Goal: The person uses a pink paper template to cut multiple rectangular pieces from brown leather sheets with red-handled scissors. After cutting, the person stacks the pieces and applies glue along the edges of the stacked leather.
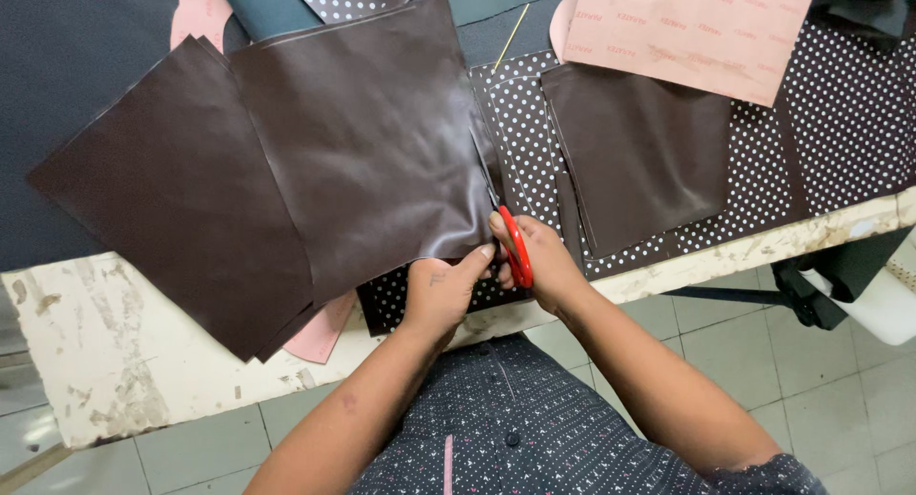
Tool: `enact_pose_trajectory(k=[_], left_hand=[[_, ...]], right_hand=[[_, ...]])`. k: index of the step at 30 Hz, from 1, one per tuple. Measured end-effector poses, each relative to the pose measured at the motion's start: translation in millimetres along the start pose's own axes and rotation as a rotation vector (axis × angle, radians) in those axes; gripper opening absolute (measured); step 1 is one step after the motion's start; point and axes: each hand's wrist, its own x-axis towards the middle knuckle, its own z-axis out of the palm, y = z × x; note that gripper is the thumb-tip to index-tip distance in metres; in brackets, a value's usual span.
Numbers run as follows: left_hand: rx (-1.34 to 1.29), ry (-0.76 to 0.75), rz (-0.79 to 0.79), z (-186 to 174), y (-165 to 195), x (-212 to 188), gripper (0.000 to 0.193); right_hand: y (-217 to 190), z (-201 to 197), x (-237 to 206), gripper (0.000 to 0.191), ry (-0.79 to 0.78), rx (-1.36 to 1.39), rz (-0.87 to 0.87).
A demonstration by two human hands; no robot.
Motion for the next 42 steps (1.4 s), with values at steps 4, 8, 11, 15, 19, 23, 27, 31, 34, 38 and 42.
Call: enact_pose_trajectory(k=[4, 8, 11, 15, 19, 23, 27, 31, 34, 38, 42], left_hand=[[0.011, 0.014, -0.031, 0.2, 5.3, -4.5, 0.035], [-0.014, -0.031, 0.005, -3.7, 9.3, -12.0, 0.032], [-0.112, -0.077, 0.033, -7.3, 11.3, -17.8, 0.023], [-0.042, -0.103, 0.097, -9.6, 10.0, -25.1, 0.024], [-0.018, -0.097, 0.088, -10.4, 7.8, -26.9, 0.028], [-0.007, -0.086, 0.070, -12.3, 8.8, -29.8, 0.027], [0.090, -0.081, -0.019, -16.9, 13.0, -37.9, 0.032], [0.174, -0.061, -0.084, -19.6, 16.6, -43.8, 0.038], [0.043, -0.097, 0.037, -19.8, 17.9, -45.5, 0.028], [0.029, -0.106, 0.044, -20.9, 20.2, -47.6, 0.027], [0.033, -0.162, -0.011, -25.6, 25.0, -51.5, 0.028]], right_hand=[[0.4, 1.1, 0.7, 0.039, 0.019, 0.017, 0.020], [2.2, -0.4, -3.6, 0.039, 0.040, -0.042, -0.003], [-2.3, 0.3, 2.0, 0.039, 0.013, -0.027, -0.005], [-10.7, 4.7, 16.0, 0.037, -0.032, 0.122, -0.012], [-9.5, 6.7, 16.1, 0.038, 0.012, 0.055, -0.026], [-7.2, 6.5, 11.6, 0.041, 0.007, 0.047, -0.055], [-17.7, 7.1, 20.3, 0.044, 0.034, -0.062, -0.044], [-27.6, 11.7, 28.3, 0.046, -0.003, 0.015, -0.074], [-26.3, 15.2, 25.1, 0.045, 0.031, 0.013, -0.062], [-22.5, 15.8, 22.3, 0.042, 0.046, 0.027, -0.078], [-28.7, 14.0, 35.6, 0.046, 0.071, -0.050, -0.084]])
